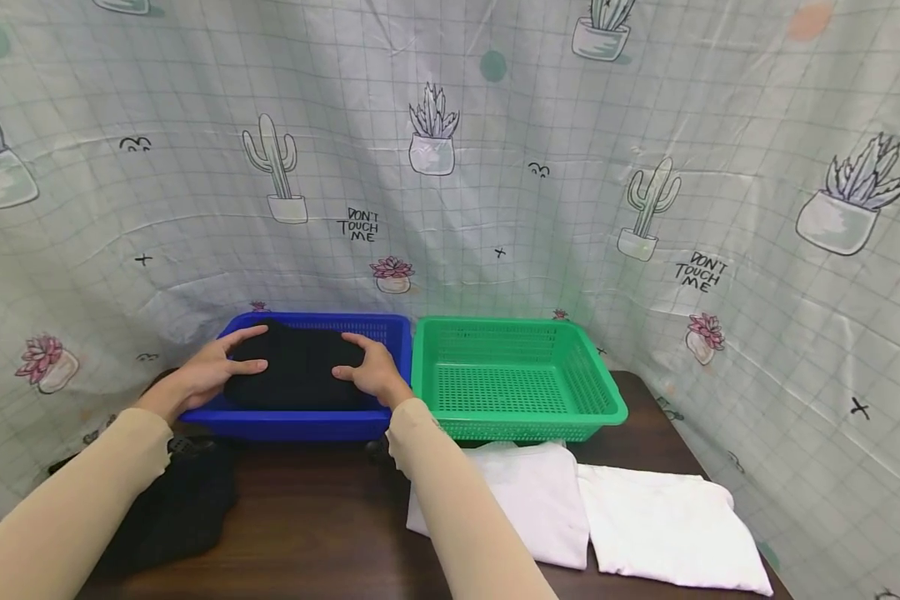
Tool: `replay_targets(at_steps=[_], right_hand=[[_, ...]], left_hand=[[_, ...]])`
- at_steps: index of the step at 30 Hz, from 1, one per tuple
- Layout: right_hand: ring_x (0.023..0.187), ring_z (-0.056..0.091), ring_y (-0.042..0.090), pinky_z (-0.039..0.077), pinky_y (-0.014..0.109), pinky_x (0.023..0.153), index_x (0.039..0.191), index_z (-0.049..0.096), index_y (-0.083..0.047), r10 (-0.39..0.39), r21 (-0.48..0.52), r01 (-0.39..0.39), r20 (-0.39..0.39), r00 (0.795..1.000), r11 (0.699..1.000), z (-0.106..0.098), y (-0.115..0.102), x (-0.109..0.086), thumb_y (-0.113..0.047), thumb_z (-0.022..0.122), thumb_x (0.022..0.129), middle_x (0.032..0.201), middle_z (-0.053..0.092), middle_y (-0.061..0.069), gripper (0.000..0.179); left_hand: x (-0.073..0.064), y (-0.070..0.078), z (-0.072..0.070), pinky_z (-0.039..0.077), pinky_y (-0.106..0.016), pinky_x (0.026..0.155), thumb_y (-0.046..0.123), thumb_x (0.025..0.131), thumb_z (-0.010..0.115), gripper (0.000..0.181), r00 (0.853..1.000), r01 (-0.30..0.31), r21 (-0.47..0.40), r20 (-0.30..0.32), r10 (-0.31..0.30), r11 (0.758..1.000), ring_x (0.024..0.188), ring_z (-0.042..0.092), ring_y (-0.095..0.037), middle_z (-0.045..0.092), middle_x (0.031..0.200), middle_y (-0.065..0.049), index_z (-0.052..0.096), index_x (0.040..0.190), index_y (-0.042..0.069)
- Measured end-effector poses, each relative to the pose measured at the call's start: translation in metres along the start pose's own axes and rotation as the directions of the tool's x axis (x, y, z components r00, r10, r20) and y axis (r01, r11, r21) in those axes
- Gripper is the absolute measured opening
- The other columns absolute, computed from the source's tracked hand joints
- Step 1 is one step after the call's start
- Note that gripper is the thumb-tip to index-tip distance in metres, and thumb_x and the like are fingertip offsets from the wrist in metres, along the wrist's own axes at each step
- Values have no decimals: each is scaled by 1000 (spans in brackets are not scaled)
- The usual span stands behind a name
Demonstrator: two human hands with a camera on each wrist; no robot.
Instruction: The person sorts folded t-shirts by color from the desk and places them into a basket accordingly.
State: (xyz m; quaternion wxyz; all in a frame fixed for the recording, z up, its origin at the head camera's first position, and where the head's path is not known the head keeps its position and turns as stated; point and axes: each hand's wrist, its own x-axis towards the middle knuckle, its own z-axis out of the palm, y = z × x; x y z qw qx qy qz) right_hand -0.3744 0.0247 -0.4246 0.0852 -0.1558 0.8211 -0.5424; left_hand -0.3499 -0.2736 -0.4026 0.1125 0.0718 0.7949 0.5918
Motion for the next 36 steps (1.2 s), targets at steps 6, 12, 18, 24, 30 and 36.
replay_targets(at_steps=[6, 12, 18, 24, 30, 36], right_hand=[[148, 47, 34, 49, 51, 112, 161, 48, -26, 36, -47, -38, -35, 999, 998, 3, 0, 3, -15, 76, 100, 168, 41, 8, 68], [142, 53, 34, 52, 50, 109, 161, 50, -26, 59, -77, -64, -63, 996, 995, 11, 1, 10, -15, 78, 100, 165, 45, 10, 68], [144, 51, 34, 50, 51, 112, 160, 51, -22, 93, -120, -101, -72, 993, 988, 17, 4, 12, -15, 78, 99, 164, 47, 11, 68], [144, 52, 34, 50, 50, 112, 160, 51, -22, 110, -144, -119, -70, 991, 982, 16, 6, 12, -16, 78, 99, 164, 47, 12, 68], [145, 50, 34, 50, 51, 112, 158, 54, -24, 142, -185, -154, -77, 987, 971, 17, 6, 11, -16, 79, 98, 163, 47, 12, 65], [153, 40, 35, 45, 51, 117, 156, 57, -21, 162, -258, -175, -70, 984, 950, 17, 5, 11, -15, 79, 98, 167, 41, 15, 62]], left_hand=[[10, -6, 0, 34, -32, 53, 17, 107, 66, 79, 999, 46, 52, -21, -45, 998, 50, 34, -24, -10, 175, -27, 20, 172, 21], [11, -10, -4, 31, -25, 46, 16, 108, 65, 79, 997, 78, 58, -16, -77, 995, 43, 25, -7, -10, 175, -26, 20, 172, 21], [14, -13, -1, 54, -35, 72, 14, 107, 66, 80, 997, 76, 129, -5, -76, 989, 64, 57, -21, -9, 174, -30, 19, 172, 16], [19, -15, 0, 36, -28, 56, 16, 107, 67, 79, 996, 91, 188, 6, -94, 978, 53, 29, -13, -3, 173, -33, 22, 171, 13], [20, -17, 2, 46, -60, 110, 13, 106, 67, 79, 996, 81, 202, 31, -89, 976, 131, 48, -56, 0, 173, -32, 21, 171, 9], [20, -15, 5, 26, -67, 122, 9, 106, 65, 79, 993, 90, 260, 55, -107, 961, 154, 18, -56, 9, 171, -35, 18, 170, 4]])
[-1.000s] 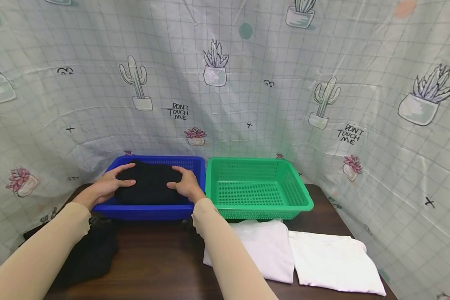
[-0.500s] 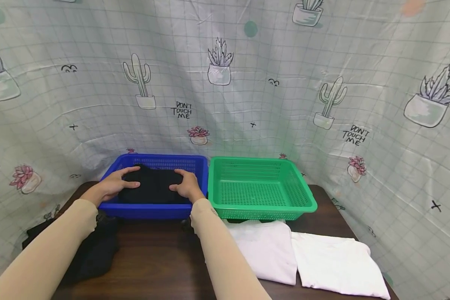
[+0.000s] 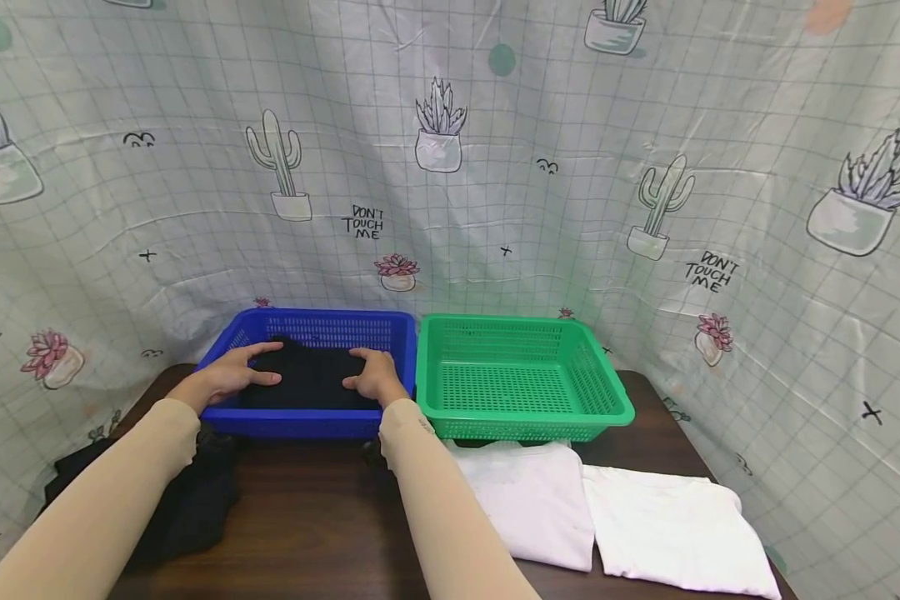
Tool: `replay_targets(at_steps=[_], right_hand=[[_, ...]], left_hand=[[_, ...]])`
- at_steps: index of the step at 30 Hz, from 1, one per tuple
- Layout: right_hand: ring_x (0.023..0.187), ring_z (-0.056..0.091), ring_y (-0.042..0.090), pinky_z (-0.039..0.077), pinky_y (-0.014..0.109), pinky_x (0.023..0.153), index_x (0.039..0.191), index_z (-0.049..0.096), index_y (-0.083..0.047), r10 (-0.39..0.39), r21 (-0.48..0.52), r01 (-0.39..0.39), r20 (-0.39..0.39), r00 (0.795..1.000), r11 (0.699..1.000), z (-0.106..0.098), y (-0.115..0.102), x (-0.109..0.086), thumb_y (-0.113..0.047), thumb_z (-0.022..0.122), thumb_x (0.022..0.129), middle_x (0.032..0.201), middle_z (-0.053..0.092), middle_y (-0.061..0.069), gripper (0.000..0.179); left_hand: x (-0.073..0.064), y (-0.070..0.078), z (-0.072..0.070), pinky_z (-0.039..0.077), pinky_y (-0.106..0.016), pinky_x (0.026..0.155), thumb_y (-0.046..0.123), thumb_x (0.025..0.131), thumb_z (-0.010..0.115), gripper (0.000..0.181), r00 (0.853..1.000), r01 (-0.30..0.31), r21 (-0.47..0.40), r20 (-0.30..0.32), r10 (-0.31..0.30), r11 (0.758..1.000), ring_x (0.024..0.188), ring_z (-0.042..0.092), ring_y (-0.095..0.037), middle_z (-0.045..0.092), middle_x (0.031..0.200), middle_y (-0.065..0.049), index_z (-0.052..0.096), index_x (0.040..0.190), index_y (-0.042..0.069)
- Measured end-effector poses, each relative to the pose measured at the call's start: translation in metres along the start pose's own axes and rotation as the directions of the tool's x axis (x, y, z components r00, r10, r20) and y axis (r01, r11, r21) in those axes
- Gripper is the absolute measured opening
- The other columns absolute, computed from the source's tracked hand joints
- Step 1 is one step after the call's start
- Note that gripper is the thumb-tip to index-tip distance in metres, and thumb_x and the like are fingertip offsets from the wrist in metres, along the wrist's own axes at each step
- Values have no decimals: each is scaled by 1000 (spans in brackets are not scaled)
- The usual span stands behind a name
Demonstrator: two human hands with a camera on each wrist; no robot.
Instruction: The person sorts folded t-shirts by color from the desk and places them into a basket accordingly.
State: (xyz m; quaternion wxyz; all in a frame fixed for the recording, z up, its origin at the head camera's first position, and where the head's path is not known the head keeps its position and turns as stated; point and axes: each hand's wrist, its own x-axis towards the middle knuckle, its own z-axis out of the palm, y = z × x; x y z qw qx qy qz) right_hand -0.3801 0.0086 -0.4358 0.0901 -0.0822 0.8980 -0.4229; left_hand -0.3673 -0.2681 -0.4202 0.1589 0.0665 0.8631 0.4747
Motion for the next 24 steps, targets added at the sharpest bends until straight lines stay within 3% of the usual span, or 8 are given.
replay_targets(at_steps=[5, 14, 24], right_hand=[[157, 32, 36, 40, 51, 121, 156, 57, -20, 25, -85, -25, 3, 1000, 996, 2, -1, -1, -17, 78, 100, 167, 38, 18, 60], [157, 31, 38, 41, 53, 120, 159, 52, -19, 57, -172, -52, 28, 998, 984, 4, -3, -4, -20, 75, 102, 166, 36, 22, 62], [157, 32, 37, 40, 53, 120, 164, 45, -23, 126, -310, -96, 78, 989, 946, 2, -5, -6, -30, 71, 105, 169, 28, 25, 65]], left_hand=[[0, -2, 0, 16, -70, 124, 9, 105, 68, 79, 1000, 4, 86, 13, -6, 996, 156, 5, -58, 5, 171, -37, 20, 168, -1], [-1, -3, 0, 16, -70, 124, 12, 104, 70, 80, 999, 4, 156, 42, -11, 988, 156, 5, -59, 7, 169, -39, 22, 166, -3], [-2, -2, 2, 20, -72, 122, 15, 106, 68, 81, 995, 24, 216, 92, -45, 976, 155, 5, -61, 5, 169, -40, 19, 167, -4]])
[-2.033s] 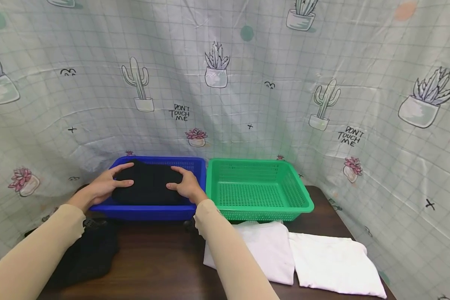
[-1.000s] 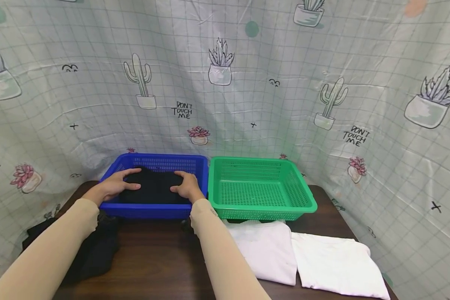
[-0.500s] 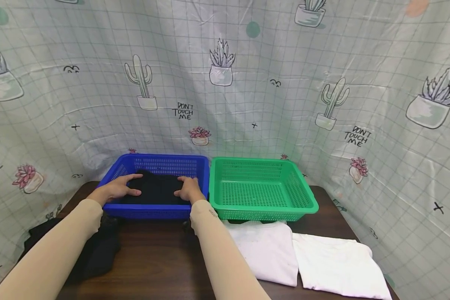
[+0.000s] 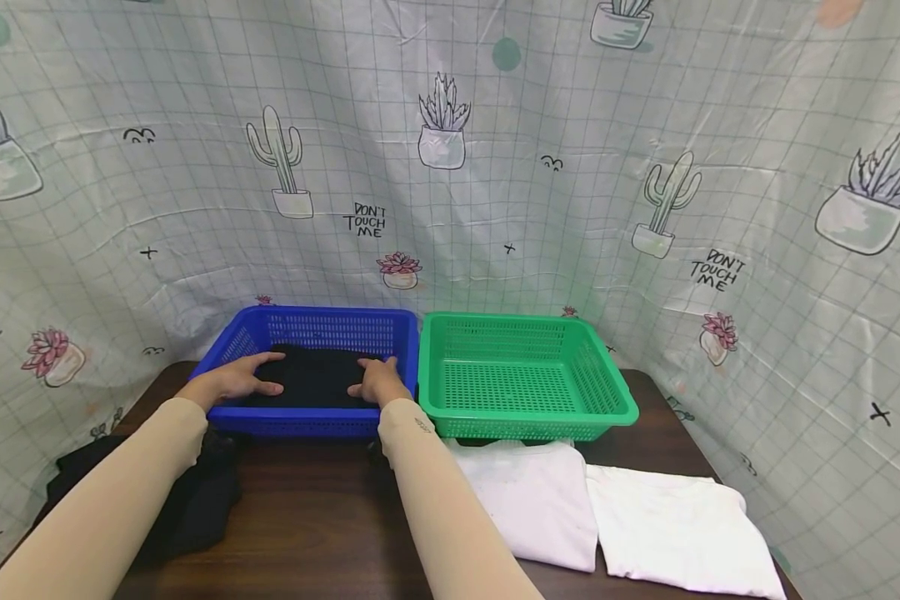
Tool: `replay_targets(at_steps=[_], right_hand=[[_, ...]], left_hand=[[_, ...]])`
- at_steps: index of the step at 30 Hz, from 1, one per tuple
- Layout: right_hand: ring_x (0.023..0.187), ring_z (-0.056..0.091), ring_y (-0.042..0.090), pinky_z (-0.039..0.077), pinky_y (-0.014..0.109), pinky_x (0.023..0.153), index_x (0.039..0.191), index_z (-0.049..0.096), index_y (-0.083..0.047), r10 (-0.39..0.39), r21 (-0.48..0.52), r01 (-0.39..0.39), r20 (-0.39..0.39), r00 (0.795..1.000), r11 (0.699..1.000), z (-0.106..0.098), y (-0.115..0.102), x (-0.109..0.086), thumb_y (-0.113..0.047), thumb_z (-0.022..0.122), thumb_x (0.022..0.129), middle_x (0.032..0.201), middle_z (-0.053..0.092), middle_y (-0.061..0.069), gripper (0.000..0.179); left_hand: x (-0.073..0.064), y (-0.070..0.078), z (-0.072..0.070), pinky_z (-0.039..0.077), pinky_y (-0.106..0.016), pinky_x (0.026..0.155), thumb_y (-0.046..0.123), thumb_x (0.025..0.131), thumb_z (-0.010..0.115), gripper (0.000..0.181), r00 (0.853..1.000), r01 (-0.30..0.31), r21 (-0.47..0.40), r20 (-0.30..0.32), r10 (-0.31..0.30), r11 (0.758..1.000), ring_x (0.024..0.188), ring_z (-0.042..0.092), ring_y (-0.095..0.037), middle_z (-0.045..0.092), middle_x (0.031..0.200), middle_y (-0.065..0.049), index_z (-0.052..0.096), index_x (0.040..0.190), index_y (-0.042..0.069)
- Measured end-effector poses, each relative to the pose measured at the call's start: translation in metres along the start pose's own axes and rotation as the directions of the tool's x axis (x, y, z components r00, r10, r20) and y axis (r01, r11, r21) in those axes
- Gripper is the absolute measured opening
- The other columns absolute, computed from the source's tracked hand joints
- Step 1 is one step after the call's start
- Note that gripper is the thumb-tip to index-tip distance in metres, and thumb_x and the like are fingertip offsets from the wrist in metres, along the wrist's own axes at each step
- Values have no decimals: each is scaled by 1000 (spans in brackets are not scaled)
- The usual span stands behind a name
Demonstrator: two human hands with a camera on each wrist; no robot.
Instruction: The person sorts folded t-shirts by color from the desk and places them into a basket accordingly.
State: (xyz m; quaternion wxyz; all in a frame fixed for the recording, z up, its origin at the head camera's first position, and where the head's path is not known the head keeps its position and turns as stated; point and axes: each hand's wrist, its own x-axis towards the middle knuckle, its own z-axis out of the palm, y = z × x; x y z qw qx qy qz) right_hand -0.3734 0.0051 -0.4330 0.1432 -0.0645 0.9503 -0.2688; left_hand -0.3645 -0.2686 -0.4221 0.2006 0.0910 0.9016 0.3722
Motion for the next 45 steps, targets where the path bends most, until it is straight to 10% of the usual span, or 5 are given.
replay_targets(at_steps=[32, 45], right_hand=[[158, 29, 40, 43, 55, 118, 166, 41, -21, 23, -40, -22, 30, 999, 999, -4, -1, -4, -33, 74, 103, 172, 22, 25, 72], [124, 60, 29, 59, 34, 80, 168, 37, -19, 37, -8, -36, 127, 991, 999, -12, -2, -1, -34, 77, 101, 173, 28, 19, 79]], left_hand=[[-1, 8, -5, 22, -72, 121, 21, 107, 67, 80, 997, 43, 166, 56, -53, 985, 154, 11, -62, 11, 167, -42, 20, 165, -8], [-4, 8, -7, 20, -72, 122, 19, 104, 70, 88, 988, 104, 92, 101, -113, 990, 156, 5, -60, 4, 170, -38, 14, 169, -2]])
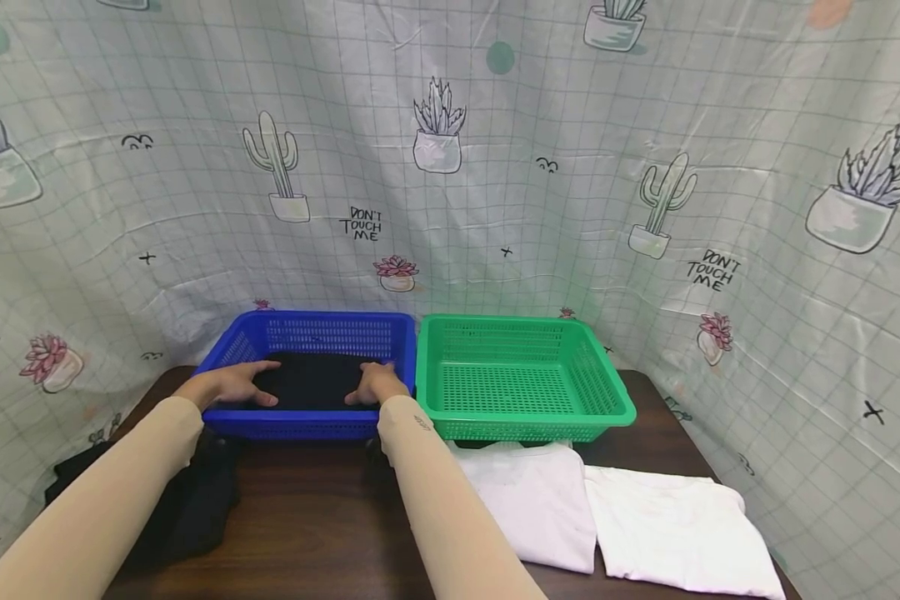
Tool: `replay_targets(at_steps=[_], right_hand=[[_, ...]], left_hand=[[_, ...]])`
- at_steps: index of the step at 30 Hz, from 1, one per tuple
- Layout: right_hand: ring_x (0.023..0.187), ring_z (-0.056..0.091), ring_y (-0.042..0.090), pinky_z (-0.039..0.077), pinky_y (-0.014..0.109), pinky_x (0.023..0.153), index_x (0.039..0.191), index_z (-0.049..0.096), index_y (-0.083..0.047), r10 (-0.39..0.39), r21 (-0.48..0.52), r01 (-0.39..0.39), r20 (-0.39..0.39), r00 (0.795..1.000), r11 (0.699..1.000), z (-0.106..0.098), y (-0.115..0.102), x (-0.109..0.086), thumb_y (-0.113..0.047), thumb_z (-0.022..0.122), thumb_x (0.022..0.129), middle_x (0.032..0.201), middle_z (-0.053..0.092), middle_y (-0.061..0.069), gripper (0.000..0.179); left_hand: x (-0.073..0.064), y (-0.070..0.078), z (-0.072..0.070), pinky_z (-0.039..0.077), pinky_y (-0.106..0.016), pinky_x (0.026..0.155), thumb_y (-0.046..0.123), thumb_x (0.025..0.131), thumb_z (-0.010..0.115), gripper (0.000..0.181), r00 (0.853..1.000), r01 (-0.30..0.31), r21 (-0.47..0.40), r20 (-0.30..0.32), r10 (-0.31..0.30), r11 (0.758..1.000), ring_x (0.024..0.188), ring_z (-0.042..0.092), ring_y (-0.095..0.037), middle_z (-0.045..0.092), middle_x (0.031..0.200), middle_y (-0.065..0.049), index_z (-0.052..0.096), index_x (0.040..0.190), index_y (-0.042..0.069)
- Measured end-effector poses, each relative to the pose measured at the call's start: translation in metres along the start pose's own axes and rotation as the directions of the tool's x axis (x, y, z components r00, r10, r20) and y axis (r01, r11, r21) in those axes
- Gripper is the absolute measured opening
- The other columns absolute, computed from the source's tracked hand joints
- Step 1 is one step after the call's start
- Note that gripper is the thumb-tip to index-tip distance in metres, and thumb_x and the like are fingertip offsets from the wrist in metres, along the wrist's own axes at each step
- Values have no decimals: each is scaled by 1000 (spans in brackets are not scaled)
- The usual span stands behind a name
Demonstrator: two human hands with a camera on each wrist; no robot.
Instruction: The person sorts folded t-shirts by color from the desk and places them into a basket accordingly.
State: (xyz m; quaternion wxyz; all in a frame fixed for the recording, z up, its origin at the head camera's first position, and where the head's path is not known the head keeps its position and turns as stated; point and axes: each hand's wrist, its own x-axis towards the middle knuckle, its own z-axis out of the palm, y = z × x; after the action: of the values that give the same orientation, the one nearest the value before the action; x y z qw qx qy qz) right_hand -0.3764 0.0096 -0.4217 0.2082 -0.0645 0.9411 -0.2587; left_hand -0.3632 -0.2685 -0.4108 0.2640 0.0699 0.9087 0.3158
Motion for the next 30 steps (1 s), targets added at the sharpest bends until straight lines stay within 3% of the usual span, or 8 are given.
replay_targets(at_steps=[3, 6, 11, 16, 19, 22, 26, 30], right_hand=[[115, 65, 28, 59, 38, 87, 168, 35, -20, 3, 43, -5, 51, 999, 999, -3, -1, 0, -36, 76, 101, 172, 33, 14, 81], [131, 60, 30, 56, 44, 101, 169, 32, -20, -28, 89, 18, 108, 994, 996, -5, -1, 0, -39, 75, 100, 171, 35, 10, 84], [156, 36, 32, 44, 52, 117, 171, 27, -16, -125, 157, 98, 170, 978, 983, -8, 1, -8, -38, 73, 102, 175, 28, 9, 86], [162, 21, 33, 33, 56, 124, 170, 28, -17, -214, 48, 209, 153, 965, 977, -17, 3, -23, -40, 69, 104, 176, 25, 11, 82], [163, 18, 33, 31, 57, 125, 170, 31, -19, -292, -45, 299, 118, 949, 953, -25, -1, -36, -42, 68, 104, 174, 27, 14, 79], [161, 23, 32, 33, 55, 125, 169, 33, -19, -385, -72, 390, 76, 920, 918, -31, -6, -51, -41, 69, 105, 172, 31, 15, 76], [156, 33, 29, 36, 51, 123, 168, 36, -18, -485, -71, 486, 32, 874, 871, -38, -11, -75, -39, 69, 105, 170, 34, 13, 74], [144, 50, 29, 44, 46, 118, 168, 36, -20, -550, -38, 550, 6, 835, 834, -38, -13, -101, -37, 70, 104, 169, 34, 12, 74]], left_hand=[[-3, -1, 0, 21, -72, 122, 18, 104, 70, 88, 1000, 0, -18, 3, 0, 1000, 156, 4, -59, 2, 170, -37, 14, 169, -1], [-8, -2, -1, 21, -73, 121, 19, 105, 68, 87, 1000, -6, -36, 10, 7, 999, 155, 2, -60, 0, 170, -38, 12, 169, -3], [-19, 3, -4, 22, -73, 120, 21, 107, 66, 87, 999, -29, -24, 23, 30, 999, 155, 3, -61, 0, 169, -40, 10, 168, -4], [-38, 10, -9, 34, -72, 115, 23, 108, 65, 79, 990, -132, 80, -28, 135, 988, 151, 23, -62, 22, 163, -44, 20, 166, -6], [-57, 11, -14, 43, -68, 110, 28, 109, 64, 74, 966, -223, 126, -104, 236, 967, 144, 38, -60, 34, 160, -41, 27, 165, -4], [-81, 11, -18, 49, -66, 104, 31, 109, 63, 71, 927, -297, 151, -192, 323, 943, 140, 47, -58, 39, 159, -37, 33, 164, -2], [-117, 6, -20, 53, -64, 99, 30, 110, 62, 66, 881, -350, 133, -289, 374, 927, 136, 53, -55, 44, 158, -34, 36, 163, 1], [-146, -7, -16, 58, -56, 93, 23, 111, 60, 61, 856, -376, 128, -332, 397, 918, 131, 56, -55, 48, 154, -35, 37, 162, -2]])
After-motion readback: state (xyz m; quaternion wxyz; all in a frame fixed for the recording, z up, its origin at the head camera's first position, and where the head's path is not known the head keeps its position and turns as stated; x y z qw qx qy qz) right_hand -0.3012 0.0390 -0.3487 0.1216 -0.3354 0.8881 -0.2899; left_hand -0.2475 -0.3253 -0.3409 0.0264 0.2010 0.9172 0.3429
